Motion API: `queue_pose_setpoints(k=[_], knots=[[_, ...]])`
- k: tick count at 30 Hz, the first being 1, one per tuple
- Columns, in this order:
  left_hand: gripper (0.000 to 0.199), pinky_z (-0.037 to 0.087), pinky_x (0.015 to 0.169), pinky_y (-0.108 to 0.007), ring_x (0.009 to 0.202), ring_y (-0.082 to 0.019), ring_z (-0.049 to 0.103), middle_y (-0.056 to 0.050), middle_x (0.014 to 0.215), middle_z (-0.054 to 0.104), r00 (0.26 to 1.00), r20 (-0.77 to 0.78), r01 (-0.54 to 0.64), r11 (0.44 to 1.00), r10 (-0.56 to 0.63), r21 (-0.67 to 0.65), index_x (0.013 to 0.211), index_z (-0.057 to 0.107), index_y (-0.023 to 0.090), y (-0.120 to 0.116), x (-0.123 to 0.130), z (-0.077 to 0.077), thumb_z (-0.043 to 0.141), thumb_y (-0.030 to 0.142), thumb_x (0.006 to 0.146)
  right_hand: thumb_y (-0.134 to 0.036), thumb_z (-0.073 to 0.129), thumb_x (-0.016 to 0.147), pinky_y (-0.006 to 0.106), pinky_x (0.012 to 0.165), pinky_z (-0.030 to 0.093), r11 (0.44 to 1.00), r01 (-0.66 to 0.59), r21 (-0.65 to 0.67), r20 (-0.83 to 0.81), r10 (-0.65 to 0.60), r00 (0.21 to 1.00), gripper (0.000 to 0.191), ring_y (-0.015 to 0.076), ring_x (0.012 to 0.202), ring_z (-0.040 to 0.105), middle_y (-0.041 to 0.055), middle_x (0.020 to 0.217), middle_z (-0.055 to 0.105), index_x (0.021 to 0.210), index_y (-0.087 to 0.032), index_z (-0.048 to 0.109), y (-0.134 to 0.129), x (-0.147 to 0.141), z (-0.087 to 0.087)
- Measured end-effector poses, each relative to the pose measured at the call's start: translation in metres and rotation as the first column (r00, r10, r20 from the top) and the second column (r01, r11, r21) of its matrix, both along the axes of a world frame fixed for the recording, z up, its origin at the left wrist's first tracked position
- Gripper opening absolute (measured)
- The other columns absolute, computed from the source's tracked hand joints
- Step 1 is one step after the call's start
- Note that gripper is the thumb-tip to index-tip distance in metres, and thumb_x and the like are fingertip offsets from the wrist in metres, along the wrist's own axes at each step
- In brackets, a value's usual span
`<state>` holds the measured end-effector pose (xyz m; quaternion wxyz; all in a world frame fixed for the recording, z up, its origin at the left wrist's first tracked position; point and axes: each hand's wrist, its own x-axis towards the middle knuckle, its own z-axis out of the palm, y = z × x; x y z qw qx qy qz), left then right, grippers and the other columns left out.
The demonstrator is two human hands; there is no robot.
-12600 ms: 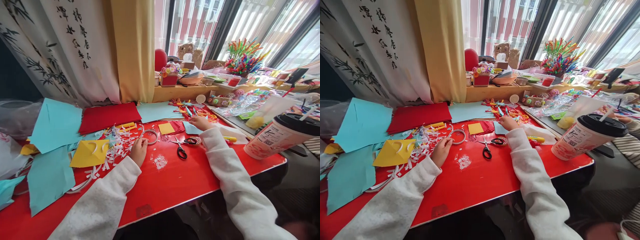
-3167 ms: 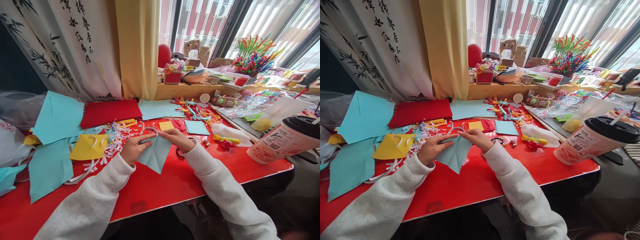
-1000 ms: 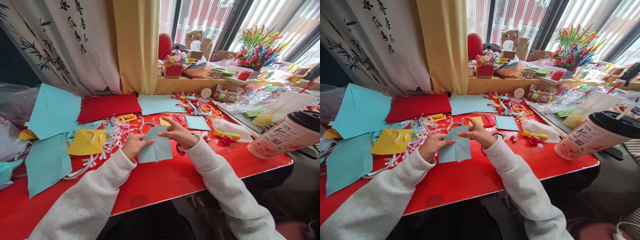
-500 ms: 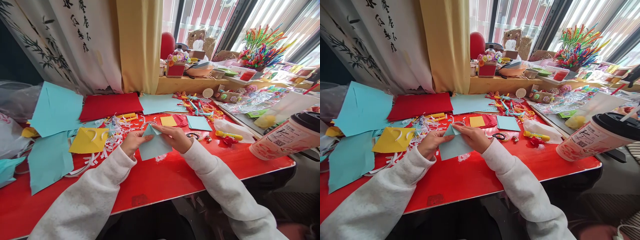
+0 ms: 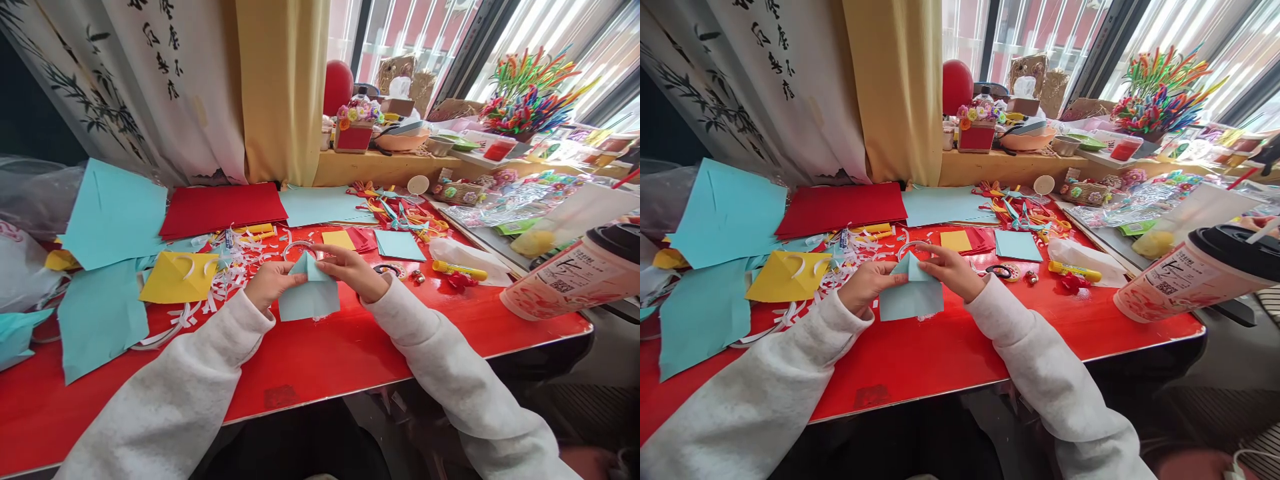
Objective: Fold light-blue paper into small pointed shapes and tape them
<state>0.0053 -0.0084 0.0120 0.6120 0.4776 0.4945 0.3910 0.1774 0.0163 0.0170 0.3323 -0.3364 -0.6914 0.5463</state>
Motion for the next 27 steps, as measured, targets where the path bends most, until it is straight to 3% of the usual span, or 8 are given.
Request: queue_pose_setpoints(k=[3, 8, 11, 15, 21, 27], knots=[[0.042, 0.043, 0.054, -0.026, 0.058, -0.015, 0.056, -0.002, 0.065, 0.063, 1.0, -0.005, 0.019, 1.0, -0.019, -0.018, 0.078, 0.064, 0.012, 0.0, -0.001, -0.001, 0.074, 0.035, 0.044, -0.036, 0.048, 0.076, 0.02, 0.054, 0.042, 0.999, -0.011, -0.036, 0.05, 0.013, 0.999, 0.035, 0.0074, 0.062, 0.051, 0.0043, 0.078, 0.059, 0.101, -0.013, 0.056, 0.0, 0.002, 0.001], [0.039, 0.04, 0.051, -0.023, 0.055, -0.013, 0.054, -0.001, 0.062, 0.061, 0.997, -0.074, 0.038, 0.998, -0.034, 0.049, 0.074, 0.065, 0.012, 0.002, -0.002, -0.004, 0.072, 0.037, 0.045, -0.044, 0.048, 0.073, 0.023, 0.06, 0.044, 0.999, 0.0, -0.054, 0.057, 0.003, 0.998, 0.04, 0.0106, 0.07, 0.054, 0.0049, 0.082, 0.059, 0.097, -0.013, 0.058, -0.003, -0.001, 0.001], [0.038, 0.039, 0.05, -0.022, 0.055, -0.013, 0.054, 0.0, 0.06, 0.06, 0.992, -0.115, 0.056, 0.996, -0.047, 0.073, 0.075, 0.065, 0.013, 0.003, -0.002, -0.007, 0.071, 0.038, 0.047, -0.043, 0.049, 0.073, 0.023, 0.057, 0.043, 1.0, -0.011, 0.006, 0.149, 0.01, 0.989, 0.04, 0.0107, 0.065, 0.052, 0.0041, 0.076, 0.059, 0.096, -0.012, 0.059, 0.0, 0.0, -0.004], [0.042, 0.041, 0.051, -0.025, 0.056, -0.015, 0.055, -0.001, 0.062, 0.061, 0.991, -0.099, 0.095, 0.995, -0.093, 0.012, 0.081, 0.064, 0.013, 0.005, -0.002, -0.009, 0.07, 0.038, 0.048, -0.038, 0.046, 0.076, 0.023, 0.058, 0.042, 0.991, -0.042, 0.125, 0.205, 0.015, 0.979, 0.035, 0.0105, 0.067, 0.05, 0.0039, 0.076, 0.058, 0.095, -0.012, 0.06, 0.005, 0.004, -0.008], [0.039, 0.041, 0.051, -0.023, 0.057, -0.015, 0.055, 0.0, 0.061, 0.061, 0.98, -0.17, 0.121, 0.99, -0.107, 0.069, 0.078, 0.066, 0.014, 0.005, -0.003, -0.01, 0.069, 0.039, 0.049, -0.038, 0.048, 0.075, 0.025, 0.062, 0.044, 0.994, -0.059, 0.088, 0.182, 0.042, 0.982, 0.034, 0.0128, 0.072, 0.054, 0.0048, 0.082, 0.059, 0.097, -0.013, 0.057, -0.002, -0.003, -0.005], [0.038, 0.041, 0.051, -0.024, 0.059, -0.017, 0.056, 0.0, 0.059, 0.06, 0.978, -0.186, 0.112, 0.99, -0.095, 0.082, 0.075, 0.066, 0.013, 0.004, -0.004, -0.011, 0.069, 0.04, 0.049, -0.039, 0.056, 0.068, 0.026, 0.068, 0.043, 0.981, -0.036, 0.189, 0.23, -0.008, 0.973, 0.034, 0.0161, 0.08, 0.055, 0.0057, 0.086, 0.06, 0.09, -0.013, 0.059, -0.008, -0.007, -0.004]])
